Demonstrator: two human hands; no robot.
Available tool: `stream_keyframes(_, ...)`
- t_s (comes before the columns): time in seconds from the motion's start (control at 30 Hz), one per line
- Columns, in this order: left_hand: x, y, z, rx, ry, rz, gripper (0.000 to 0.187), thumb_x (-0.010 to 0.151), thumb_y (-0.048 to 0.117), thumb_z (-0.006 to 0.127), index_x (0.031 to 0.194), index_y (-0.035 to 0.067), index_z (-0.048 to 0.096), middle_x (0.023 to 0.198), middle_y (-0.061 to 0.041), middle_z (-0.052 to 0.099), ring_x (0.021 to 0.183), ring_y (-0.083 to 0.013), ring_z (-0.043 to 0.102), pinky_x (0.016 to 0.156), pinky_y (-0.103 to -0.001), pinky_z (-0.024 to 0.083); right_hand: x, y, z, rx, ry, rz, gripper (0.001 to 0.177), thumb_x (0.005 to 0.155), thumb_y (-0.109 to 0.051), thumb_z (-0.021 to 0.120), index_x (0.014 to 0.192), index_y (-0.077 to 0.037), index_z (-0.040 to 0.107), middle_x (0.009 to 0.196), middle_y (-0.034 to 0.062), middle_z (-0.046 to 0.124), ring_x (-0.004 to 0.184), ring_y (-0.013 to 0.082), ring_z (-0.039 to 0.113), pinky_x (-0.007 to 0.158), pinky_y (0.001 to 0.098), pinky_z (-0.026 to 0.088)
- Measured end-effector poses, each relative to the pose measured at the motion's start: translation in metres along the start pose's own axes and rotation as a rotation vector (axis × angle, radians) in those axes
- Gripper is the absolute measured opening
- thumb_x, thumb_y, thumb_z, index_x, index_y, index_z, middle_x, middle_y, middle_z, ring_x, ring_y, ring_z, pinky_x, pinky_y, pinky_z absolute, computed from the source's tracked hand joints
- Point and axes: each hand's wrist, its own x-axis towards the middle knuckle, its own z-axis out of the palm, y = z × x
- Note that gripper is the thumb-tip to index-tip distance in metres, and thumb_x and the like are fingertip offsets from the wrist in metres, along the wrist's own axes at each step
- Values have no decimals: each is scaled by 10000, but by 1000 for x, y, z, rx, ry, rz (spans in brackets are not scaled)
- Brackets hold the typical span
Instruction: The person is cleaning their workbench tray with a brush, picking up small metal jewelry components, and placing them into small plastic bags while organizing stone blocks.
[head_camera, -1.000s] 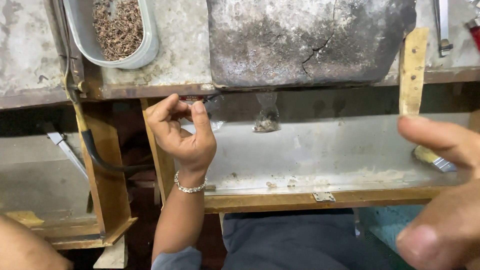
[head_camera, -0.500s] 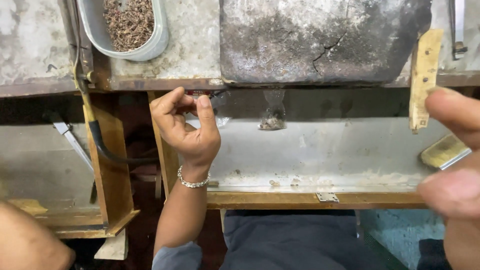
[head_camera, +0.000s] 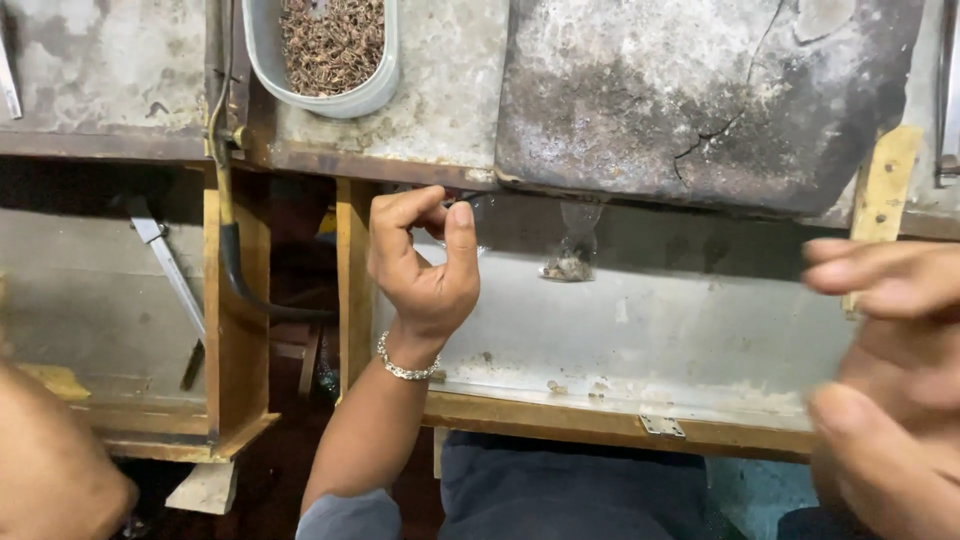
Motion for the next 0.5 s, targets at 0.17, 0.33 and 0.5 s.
stream_keyframes(0.17, 0, 2, 5, 22, -42, 38, 31, 908, 15, 725, 918, -14, 722, 712, -65, 642, 555, -193, 577, 508, -302, 517, 8, 61, 86, -68, 90, -141, 258, 827, 10, 783, 752, -82, 554, 912, 123, 548, 914, 351, 605, 832, 424, 489)
stream_keyframes(0.33, -5, 1, 7, 28, -97, 60, 14, 903, 4, 757, 906, -8, 749, 720, -83, 688, 554, -225, 616, 514, -309, 523, -10, 99, 129, -130, 24, -142, 193, 791, -101, 845, 798, -117, 653, 947, 86, 640, 889, 288, 682, 771, 363, 547)
stream_keyframes(0.5, -3, -1, 9, 32, -155, 83, 66, 842, 11, 843, 843, 22, 778, 676, -78, 701, 534, -218, 637, 501, -288, 518, -15, 103, 149, -118, 0, -119, 174, 826, -171, 838, 728, -134, 700, 915, 64, 677, 789, 274, 721, 690, 367, 591)
